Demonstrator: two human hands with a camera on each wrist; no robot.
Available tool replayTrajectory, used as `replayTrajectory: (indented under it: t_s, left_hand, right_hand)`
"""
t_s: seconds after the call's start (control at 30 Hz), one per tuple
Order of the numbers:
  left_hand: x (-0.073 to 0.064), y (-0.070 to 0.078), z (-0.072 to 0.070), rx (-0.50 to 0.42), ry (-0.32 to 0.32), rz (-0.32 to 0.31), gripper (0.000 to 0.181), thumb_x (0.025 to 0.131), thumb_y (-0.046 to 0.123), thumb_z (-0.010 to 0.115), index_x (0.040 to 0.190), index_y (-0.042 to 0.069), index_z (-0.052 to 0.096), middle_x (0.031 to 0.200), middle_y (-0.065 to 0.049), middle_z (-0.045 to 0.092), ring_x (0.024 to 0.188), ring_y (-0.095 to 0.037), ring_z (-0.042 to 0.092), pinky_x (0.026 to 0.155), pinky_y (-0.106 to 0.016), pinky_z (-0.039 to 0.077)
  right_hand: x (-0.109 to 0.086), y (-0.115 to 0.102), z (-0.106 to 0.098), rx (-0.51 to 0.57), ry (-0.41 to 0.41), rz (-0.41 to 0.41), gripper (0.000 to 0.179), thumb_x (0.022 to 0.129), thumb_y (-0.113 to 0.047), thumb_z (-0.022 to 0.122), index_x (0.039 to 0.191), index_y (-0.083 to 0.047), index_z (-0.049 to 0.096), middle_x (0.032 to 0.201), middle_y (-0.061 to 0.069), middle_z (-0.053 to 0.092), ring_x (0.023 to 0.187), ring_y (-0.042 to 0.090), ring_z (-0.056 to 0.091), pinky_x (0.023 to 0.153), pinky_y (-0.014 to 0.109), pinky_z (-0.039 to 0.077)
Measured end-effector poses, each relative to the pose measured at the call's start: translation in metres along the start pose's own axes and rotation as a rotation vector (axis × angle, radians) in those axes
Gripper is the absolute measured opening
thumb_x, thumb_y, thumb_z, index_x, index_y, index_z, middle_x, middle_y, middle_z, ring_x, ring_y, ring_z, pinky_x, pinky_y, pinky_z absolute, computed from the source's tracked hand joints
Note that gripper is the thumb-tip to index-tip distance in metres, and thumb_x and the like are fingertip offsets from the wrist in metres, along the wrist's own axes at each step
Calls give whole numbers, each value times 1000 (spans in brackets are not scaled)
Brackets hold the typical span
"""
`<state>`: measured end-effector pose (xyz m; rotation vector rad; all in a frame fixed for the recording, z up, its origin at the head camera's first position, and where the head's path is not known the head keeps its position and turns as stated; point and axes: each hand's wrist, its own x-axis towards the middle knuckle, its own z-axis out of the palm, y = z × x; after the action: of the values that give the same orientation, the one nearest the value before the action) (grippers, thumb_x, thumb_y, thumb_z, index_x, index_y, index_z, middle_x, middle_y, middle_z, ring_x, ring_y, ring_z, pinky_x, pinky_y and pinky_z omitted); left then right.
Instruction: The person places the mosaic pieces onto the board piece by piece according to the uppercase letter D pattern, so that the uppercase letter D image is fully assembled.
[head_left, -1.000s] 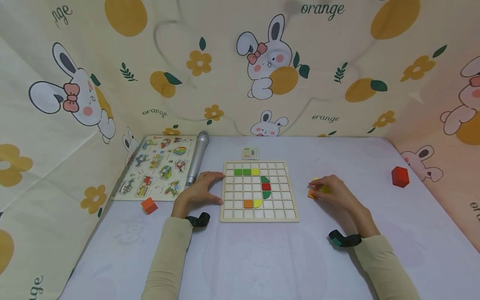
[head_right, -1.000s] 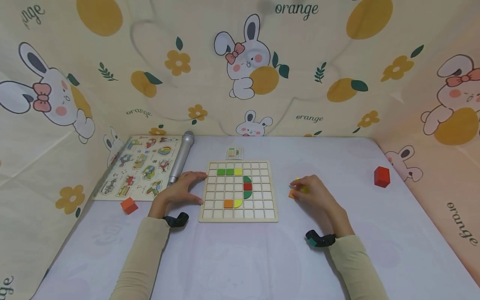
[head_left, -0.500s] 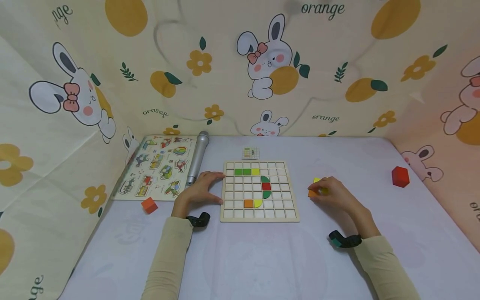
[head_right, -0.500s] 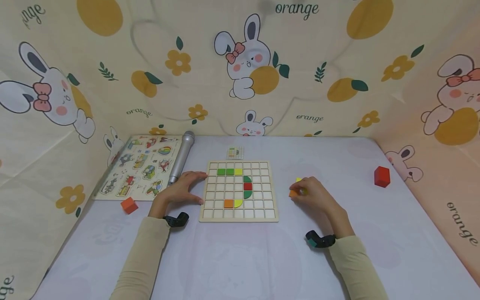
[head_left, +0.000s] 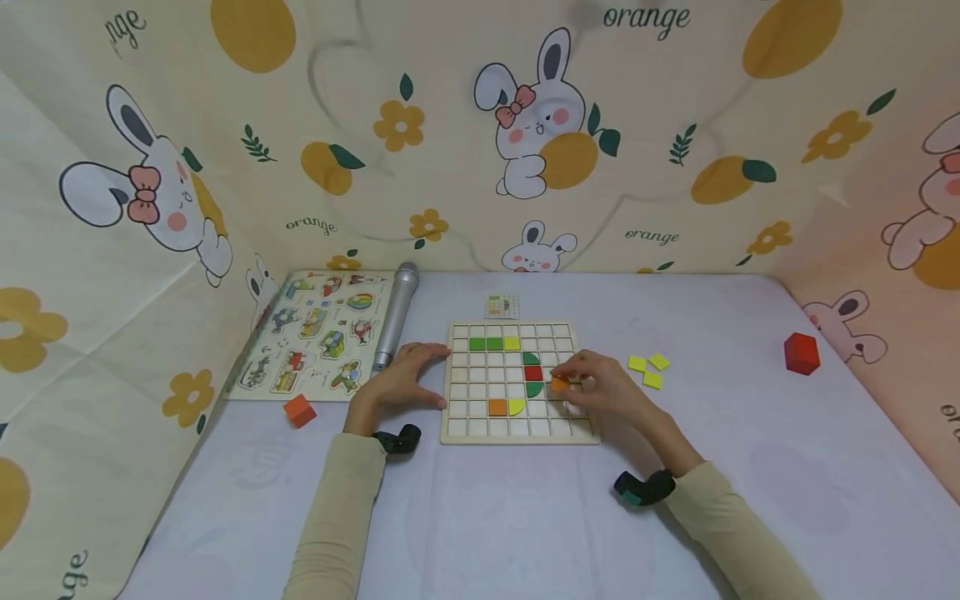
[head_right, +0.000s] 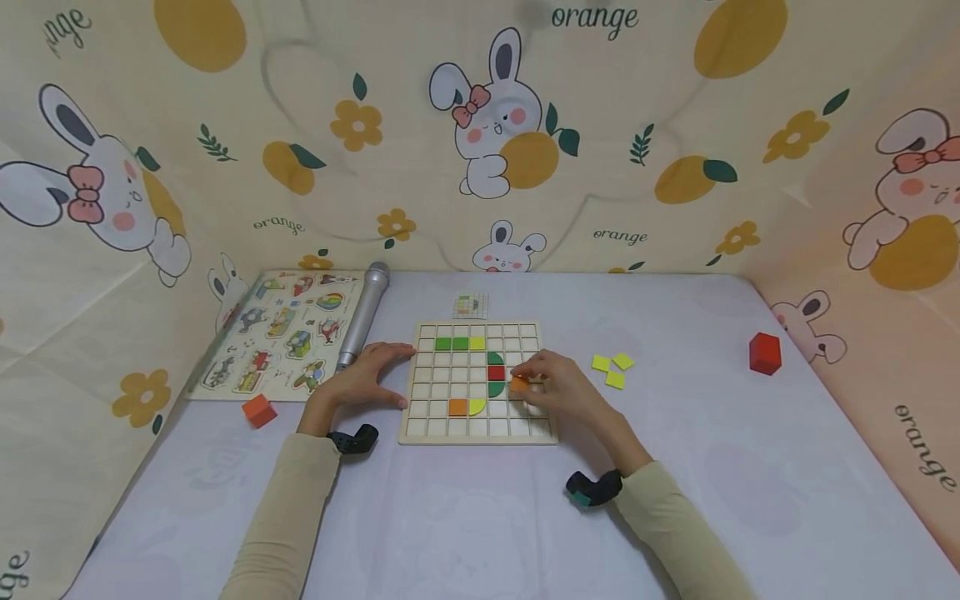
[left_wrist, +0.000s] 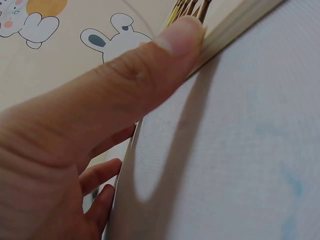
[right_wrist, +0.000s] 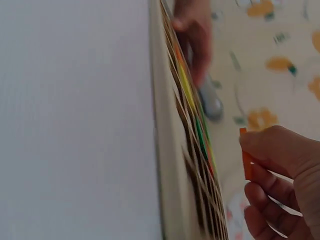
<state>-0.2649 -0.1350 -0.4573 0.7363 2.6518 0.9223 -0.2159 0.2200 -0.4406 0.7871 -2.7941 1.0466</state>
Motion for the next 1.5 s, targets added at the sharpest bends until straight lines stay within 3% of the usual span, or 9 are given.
replayTrajectory:
  t_s: [0.27,0.43,0.57,0.87,1.13,1.5]
  left_hand:
    - [1,-1,1,-4,2,5,88,64,34,84,139,14,43,147,-5,35,137,-29,20,113,-47,19]
    - [1,-1,1,7,4,7,87,65,35,84,139,14,43,147,-6,35,137,-29,21,113,-48,20]
    - [0,0,1,-1,-3,-1,88,65,36,84,139,15,43,147,-6,34,137,-30,21,113,-49,20]
    - [0,-1,0,-5,-5,4,87,65,35,84,139,15,43,148,-5,34,137,-30,20,113,-50,20]
    - [0,-2,1,3,-3,-2,88,65,35,84,139,16,43,148,-5,34,137,-30,20,113,-50,20]
    - [1,-3,1,4,0,2,88,64,37,84,139,16,43,147,-5,34,137,-29,20,113,-49,20]
  right_hand:
    - [21,-35,44,44,-22,-194,26,79,-15,74,104,-7,71,98,-2,64,86,16,56,67,29,51]
    - [31,-50,65,48,-63,-181,28,80,-22,74,105,-10,71,98,-7,64,92,9,54,77,25,48]
    - [36,-56,75,29,-91,-174,27,80,-23,74,105,-12,71,97,-7,64,91,7,53,77,23,49]
    - [40,-56,84,4,-85,-197,21,79,-23,75,99,-16,73,96,-9,65,93,7,51,78,25,46]
    - [39,-53,87,-4,-42,-207,19,77,-25,76,96,-19,74,95,-10,56,93,7,46,78,25,44]
    - [39,-49,79,-31,-41,-213,21,80,-27,73,99,-19,73,97,-10,59,95,8,47,81,26,44]
